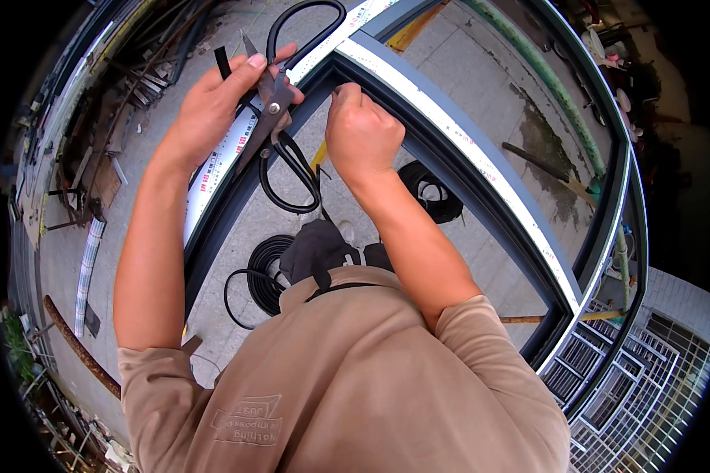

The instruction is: The person cuts sections of black rubber stripping from a coil using shears while standing over a large white frame.

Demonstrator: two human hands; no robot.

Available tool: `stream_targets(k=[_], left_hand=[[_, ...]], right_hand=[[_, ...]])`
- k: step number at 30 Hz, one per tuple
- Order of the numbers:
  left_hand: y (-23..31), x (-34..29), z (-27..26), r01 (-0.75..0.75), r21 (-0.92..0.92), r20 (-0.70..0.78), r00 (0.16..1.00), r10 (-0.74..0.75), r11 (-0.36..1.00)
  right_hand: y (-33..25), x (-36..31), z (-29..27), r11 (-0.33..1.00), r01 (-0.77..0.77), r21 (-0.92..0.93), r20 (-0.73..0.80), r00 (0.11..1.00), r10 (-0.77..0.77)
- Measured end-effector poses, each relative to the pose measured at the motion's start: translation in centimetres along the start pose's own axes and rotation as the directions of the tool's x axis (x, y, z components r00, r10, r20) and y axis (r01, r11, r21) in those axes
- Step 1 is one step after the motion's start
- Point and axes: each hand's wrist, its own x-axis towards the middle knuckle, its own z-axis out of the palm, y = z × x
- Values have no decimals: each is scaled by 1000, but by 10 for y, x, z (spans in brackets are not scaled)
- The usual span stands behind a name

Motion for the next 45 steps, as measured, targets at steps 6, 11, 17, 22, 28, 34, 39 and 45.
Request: stream_targets(k=[6, 11, 17, 22, 28, 34, 39, 45], left_hand=[[6, -3, 5, 44, -60, -28, 999, -46, 997], [7, -3, 4, 100, -82, -31, 994, -103, 992], [5, -2, 2, 57, -3, -20, 998, -57, 998], [9, -3, 6, 106, -82, -35, 993, -109, 991], [15, -3, 5, 89, -84, -21, 996, -91, 992], [20, -4, 7, 103, -44, -19, 994, -104, 994], [15, -5, 6, 69, -78, -21, 997, -70, 995], [10, -3, 4, 33, -37, -38, 999, -34, 999]], right_hand=[[-5, 4, 0, 1000, -24, 12, -2, 1000, 24], [-5, 3, 1, 999, -50, 7, -23, 998, 51], [-11, -14, -35, 967, -193, 165, 188, 969, 161], [-8, -35, -55, 933, -212, 292, 329, 938, 110], [-19, -22, -53, 905, -238, 352, 410, 909, 80], [-16, -19, -41, 899, -245, 362, 392, 915, 92], [-22, -19, -40, 904, -260, 340, 379, 917, 122], [-17, -22, -38, 935, -147, 324, 393, 920, 8]])
